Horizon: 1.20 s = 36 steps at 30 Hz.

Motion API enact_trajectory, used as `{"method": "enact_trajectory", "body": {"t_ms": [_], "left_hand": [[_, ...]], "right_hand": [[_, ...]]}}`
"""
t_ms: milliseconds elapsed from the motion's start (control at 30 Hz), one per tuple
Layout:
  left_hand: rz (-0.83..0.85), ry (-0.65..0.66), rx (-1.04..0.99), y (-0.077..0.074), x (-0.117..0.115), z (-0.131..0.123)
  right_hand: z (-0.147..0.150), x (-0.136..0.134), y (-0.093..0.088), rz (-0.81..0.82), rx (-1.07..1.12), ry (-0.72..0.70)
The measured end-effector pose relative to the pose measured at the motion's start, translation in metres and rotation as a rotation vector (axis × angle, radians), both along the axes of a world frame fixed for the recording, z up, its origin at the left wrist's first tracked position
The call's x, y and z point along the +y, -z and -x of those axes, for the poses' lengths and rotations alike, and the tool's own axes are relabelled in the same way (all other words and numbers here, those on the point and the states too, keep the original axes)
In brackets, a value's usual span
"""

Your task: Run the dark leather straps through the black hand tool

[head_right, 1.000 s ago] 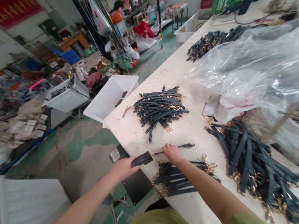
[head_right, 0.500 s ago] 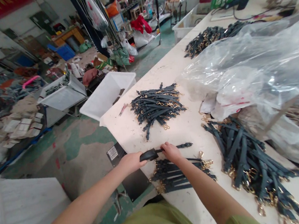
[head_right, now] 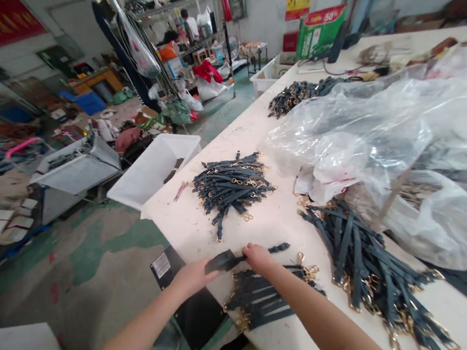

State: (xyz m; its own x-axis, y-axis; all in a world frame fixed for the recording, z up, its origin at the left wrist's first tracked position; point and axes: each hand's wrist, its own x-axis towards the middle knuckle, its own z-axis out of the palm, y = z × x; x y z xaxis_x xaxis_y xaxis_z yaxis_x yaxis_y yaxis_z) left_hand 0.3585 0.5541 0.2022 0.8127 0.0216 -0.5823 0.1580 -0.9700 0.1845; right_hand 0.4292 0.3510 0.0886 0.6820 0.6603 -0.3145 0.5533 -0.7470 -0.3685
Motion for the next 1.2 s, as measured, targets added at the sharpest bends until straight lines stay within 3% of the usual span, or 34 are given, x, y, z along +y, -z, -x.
{"method": "enact_trajectory", "body": {"t_ms": [100, 200, 467, 633, 733, 833, 967, 1100, 1200], "left_hand": [[0.033, -0.08, -0.014, -0.008, 0.019, 0.019], [0.003, -0.173, -0.018, -0.014, 0.035, 0.034], [0.056, -0.301, -0.018, -0.027, 0.058, 0.035], [0.103, -0.346, -0.039, -0.029, 0.066, 0.046], [0.089, -0.347, -0.033, -0.028, 0.067, 0.055], [0.076, -0.334, -0.052, -0.029, 0.066, 0.064], [0.063, -0.296, -0.077, -0.035, 0.064, 0.075], [0.046, -0.246, -0.064, -0.039, 0.056, 0.081], [0.029, -0.186, -0.034, -0.04, 0.047, 0.08]], "right_hand": [[0.005, -0.01, -0.003, 0.059, 0.007, -0.113], [-0.015, -0.006, -0.011, 0.089, 0.06, -0.158], [-0.159, 0.067, -0.048, -0.029, -0.35, 0.236], [-0.2, 0.089, -0.049, 0.065, -0.461, 0.234], [-0.195, 0.091, -0.054, 0.024, -0.441, 0.158], [-0.171, 0.083, -0.059, -0.12, -0.282, 0.112], [-0.123, 0.05, -0.042, -0.238, -0.032, 0.08], [-0.083, 0.001, -0.006, -0.046, 0.071, -0.003], [-0.064, -0.021, 0.008, 0.125, 0.05, -0.036]]}}
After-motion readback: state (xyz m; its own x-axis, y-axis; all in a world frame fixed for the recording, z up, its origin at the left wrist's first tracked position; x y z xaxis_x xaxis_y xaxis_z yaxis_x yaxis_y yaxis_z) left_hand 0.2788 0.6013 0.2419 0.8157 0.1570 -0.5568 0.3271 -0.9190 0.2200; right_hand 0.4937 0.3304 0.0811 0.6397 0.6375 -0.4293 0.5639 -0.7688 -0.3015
